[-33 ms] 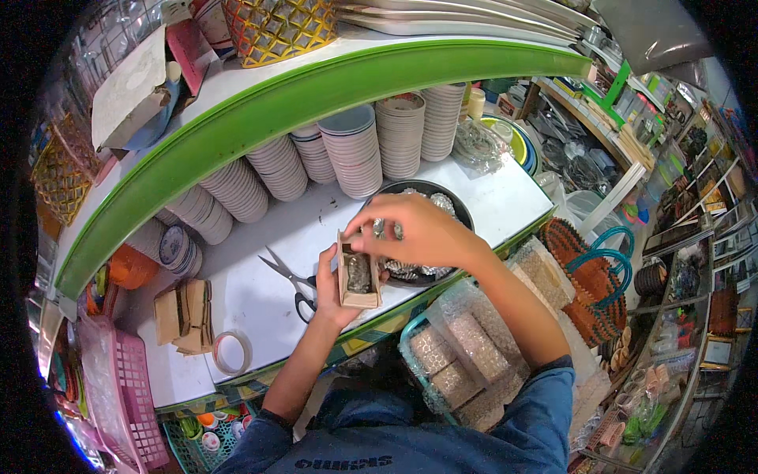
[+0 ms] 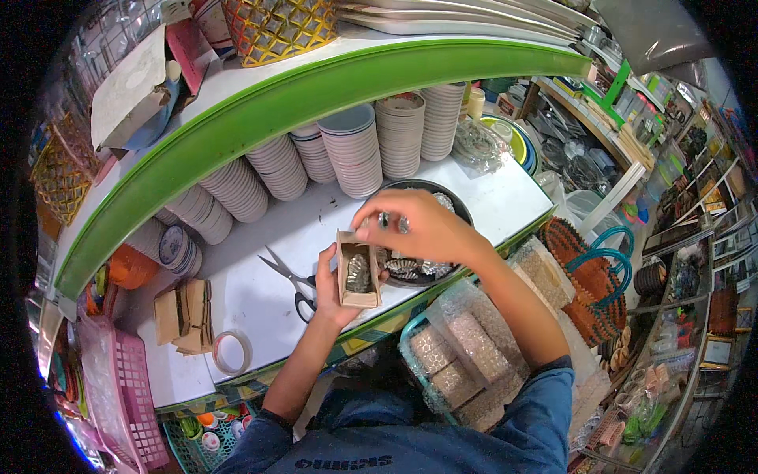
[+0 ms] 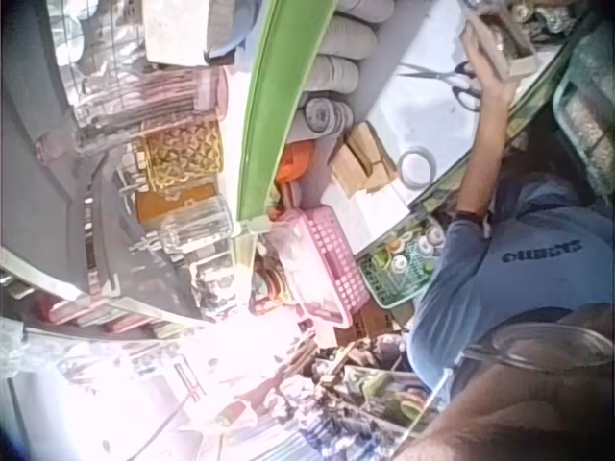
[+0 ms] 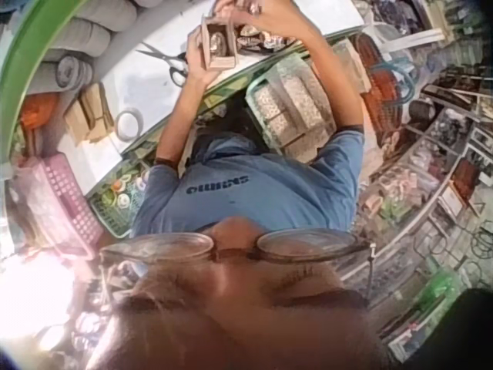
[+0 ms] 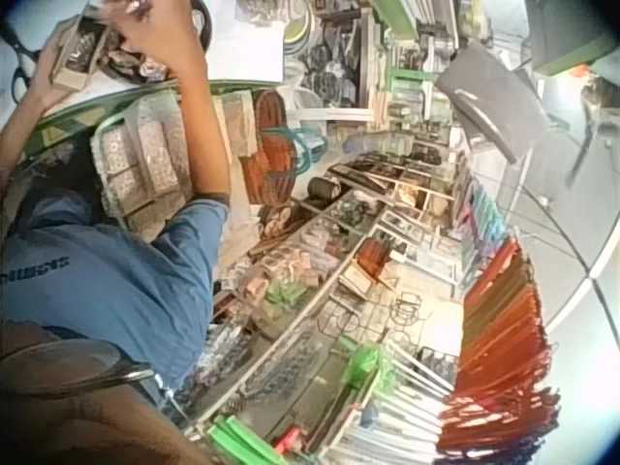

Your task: The recorder is assembling small cardboard boxes and packing metal kitchen items into them with bubble wrap.

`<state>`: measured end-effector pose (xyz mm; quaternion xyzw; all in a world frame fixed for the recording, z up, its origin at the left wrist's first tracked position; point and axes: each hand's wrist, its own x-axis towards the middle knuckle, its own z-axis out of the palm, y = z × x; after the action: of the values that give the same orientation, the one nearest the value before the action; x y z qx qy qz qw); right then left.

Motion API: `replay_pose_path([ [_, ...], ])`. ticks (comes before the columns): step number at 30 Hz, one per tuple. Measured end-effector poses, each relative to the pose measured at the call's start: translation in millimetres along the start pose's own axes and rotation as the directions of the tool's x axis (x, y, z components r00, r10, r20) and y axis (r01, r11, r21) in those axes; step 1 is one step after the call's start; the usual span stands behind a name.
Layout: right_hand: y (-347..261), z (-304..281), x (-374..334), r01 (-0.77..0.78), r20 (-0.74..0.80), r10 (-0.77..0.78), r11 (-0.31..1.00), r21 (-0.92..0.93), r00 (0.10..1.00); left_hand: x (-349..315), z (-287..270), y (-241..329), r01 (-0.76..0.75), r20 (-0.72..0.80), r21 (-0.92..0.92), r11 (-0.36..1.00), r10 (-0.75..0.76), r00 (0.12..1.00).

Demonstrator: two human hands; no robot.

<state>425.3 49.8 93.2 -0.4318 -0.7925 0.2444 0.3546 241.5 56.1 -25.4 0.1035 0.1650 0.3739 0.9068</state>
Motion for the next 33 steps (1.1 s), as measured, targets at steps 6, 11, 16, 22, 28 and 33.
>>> replay_pose_path([
  [6, 47.4, -4.9, -20.3, -0.18, 0.128, 0.251, 0.896, -0.406, 0.96, 3.3, -6.1, 0.9, 0.005, 0.05, -0.066, 0.998, -0.002, 0.999],
  [11, 60.8, 14.0, -28.4, -0.145, 0.152, 0.335, 0.713, -0.686, 0.93, 3.4, -4.2, 0.1, 0.005, 0.013, -0.087, 0.996, -0.004, 1.0],
  [16, 65.4, 19.9, -27.2, -0.153, 0.168, 0.358, 0.714, -0.683, 0.919, 5.4, -7.7, -0.1, -0.005, 0.017, -0.097, 0.995, 0.006, 1.0],
  [22, 67.1, 13.4, -28.9, -0.177, 0.133, 0.307, 0.793, -0.583, 0.942, 5.4, -6.2, 0.7, 0.005, 0.031, -0.092, 0.996, -0.002, 1.0],
  [28, 64.0, -4.8, -31.6, -0.172, 0.058, 0.24, 0.826, -0.538, 0.969, 5.3, -5.3, 0.4, 0.007, -0.009, -0.084, 0.996, -0.008, 1.0],
  [33, 61.8, -15.5, -33.7, -0.163, -0.004, 0.186, 0.849, -0.503, 0.983, 6.3, -3.5, -1.2, 0.008, 0.006, -0.084, 0.996, -0.007, 1.0],
])
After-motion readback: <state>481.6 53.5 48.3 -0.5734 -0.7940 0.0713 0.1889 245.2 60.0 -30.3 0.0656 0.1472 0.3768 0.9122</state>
